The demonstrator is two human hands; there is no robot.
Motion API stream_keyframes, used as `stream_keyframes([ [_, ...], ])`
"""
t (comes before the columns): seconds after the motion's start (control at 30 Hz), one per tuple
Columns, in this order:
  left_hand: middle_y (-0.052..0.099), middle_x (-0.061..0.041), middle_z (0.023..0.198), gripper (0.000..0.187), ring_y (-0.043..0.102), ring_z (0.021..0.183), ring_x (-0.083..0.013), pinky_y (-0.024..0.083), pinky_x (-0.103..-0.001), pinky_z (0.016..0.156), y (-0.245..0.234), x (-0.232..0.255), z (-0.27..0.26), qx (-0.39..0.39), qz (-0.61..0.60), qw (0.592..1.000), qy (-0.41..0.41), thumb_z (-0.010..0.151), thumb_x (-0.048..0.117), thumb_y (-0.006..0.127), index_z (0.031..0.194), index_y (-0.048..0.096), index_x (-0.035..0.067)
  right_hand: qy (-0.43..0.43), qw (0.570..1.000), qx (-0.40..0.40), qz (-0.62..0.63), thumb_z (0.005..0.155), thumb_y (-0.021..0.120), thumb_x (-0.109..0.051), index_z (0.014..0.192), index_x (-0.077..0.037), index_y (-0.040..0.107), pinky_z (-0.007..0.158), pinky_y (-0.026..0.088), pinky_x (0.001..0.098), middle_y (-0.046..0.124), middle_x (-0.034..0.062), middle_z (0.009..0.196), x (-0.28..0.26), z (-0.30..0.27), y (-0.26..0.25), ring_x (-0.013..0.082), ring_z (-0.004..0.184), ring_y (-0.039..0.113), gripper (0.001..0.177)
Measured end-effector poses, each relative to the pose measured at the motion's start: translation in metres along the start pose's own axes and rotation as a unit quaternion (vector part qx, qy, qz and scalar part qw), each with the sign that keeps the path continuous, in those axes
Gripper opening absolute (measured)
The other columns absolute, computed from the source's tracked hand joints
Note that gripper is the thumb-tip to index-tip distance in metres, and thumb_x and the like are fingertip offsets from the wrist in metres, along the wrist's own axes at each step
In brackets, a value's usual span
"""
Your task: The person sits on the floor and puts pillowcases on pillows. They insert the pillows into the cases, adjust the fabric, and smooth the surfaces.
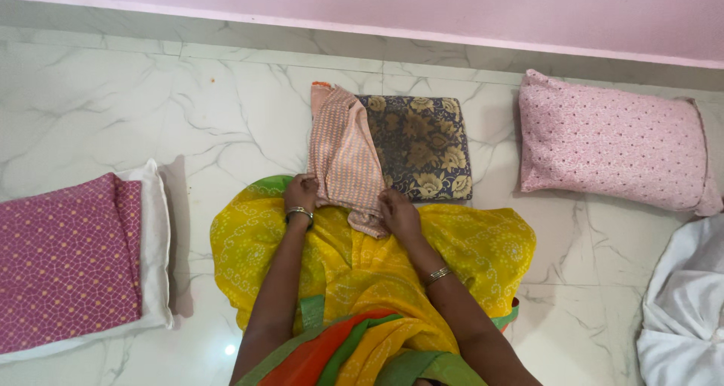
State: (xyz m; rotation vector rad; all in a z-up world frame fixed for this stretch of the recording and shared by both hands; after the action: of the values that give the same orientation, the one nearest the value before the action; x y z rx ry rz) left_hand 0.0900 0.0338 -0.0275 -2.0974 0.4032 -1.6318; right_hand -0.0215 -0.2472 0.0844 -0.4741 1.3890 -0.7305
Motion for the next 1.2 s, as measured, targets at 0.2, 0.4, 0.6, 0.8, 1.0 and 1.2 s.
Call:
stream_keyframes([
  [0.2, 0.07, -0.014, 0.102, 0.049, 0.068, 0.089, -0.03, 0.054, -0.04, 0.078, -0.005, -0.001, -0.005, 0.048, -0.026, 0.998, 0.038, 0.082, 0.022, 0.08, 0.126, 0.062, 0.008, -0.016, 0.998, -0.062, -0.021, 0.088, 0.072, -0.019, 0.11, -0.011, 0.064, 0.078, 0.054, 0.0438, 0.072, 0.0138, 0.104, -0.017, -0.001, 0.003, 0.0355, 0.095, 0.069, 0.024],
  [0.4, 0.068, -0.007, 0.094, 0.033, 0.065, 0.082, -0.0183, 0.054, -0.033, 0.074, -0.01, -0.002, -0.005, 0.083, -0.13, 0.986, 0.063, 0.087, 0.014, 0.076, 0.12, 0.069, 0.01, -0.035, 0.999, -0.027, 0.005, 0.093, 0.065, -0.009, 0.104, -0.01, 0.065, 0.08, 0.054, 0.0429, 0.069, 0.0147, 0.102, -0.006, 0.004, -0.004, 0.0364, 0.097, 0.067, 0.012],
  [0.6, 0.061, -0.002, 0.083, 0.031, 0.056, 0.071, -0.0089, 0.051, -0.024, 0.064, -0.014, 0.007, -0.01, 0.059, -0.194, 0.978, 0.054, 0.087, 0.005, 0.072, 0.117, 0.07, 0.01, -0.075, 0.994, -0.011, 0.074, 0.084, 0.068, -0.003, 0.098, -0.015, 0.08, 0.086, 0.056, 0.0355, 0.072, 0.0072, 0.102, 0.059, 0.031, -0.001, 0.0252, 0.097, 0.069, 0.022],
  [0.8, 0.064, -0.006, 0.09, 0.038, 0.063, 0.073, -0.0168, 0.054, -0.029, 0.066, 0.004, 0.029, -0.029, 0.004, -0.134, 0.986, 0.099, 0.089, 0.005, 0.064, 0.126, 0.066, 0.01, 0.247, 0.914, 0.149, 0.286, 0.096, 0.063, -0.004, 0.13, -0.007, 0.074, 0.075, 0.047, 0.0364, 0.074, 0.0163, 0.104, 0.157, 0.033, -0.057, 0.0228, 0.081, 0.06, 0.036],
  [1.0, 0.062, -0.018, 0.12, 0.053, 0.062, 0.11, -0.0356, 0.052, -0.044, 0.094, 0.02, 0.066, -0.051, -0.043, 0.091, 0.948, 0.303, 0.082, 0.015, 0.073, 0.133, 0.057, 0.009, -0.015, 0.979, 0.196, -0.043, 0.086, 0.067, -0.004, 0.125, -0.003, 0.069, 0.102, 0.045, 0.0481, 0.069, 0.0201, 0.119, 0.068, 0.015, -0.057, 0.0384, 0.111, 0.06, 0.039],
  [1.2, 0.063, -0.017, 0.119, 0.054, 0.063, 0.105, -0.033, 0.054, -0.042, 0.09, 0.023, 0.065, -0.06, -0.091, 0.072, 0.956, 0.269, 0.084, 0.014, 0.072, 0.135, 0.055, 0.01, -0.179, 0.974, -0.043, -0.129, 0.076, 0.073, -0.016, 0.117, -0.013, 0.072, 0.112, 0.034, 0.0522, 0.054, 0.0199, 0.143, 0.004, 0.011, 0.035, 0.0392, 0.136, 0.045, 0.042],
])
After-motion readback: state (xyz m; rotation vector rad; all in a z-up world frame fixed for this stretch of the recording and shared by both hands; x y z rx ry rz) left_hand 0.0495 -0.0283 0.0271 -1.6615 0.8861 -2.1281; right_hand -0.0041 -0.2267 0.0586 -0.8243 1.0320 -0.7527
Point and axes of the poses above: each hand's wrist, its own z-axis towards the middle knuckle, its own y-axis out of the palm, x = y × z, the point moved 7 cm from there along z, towards the middle knuckle
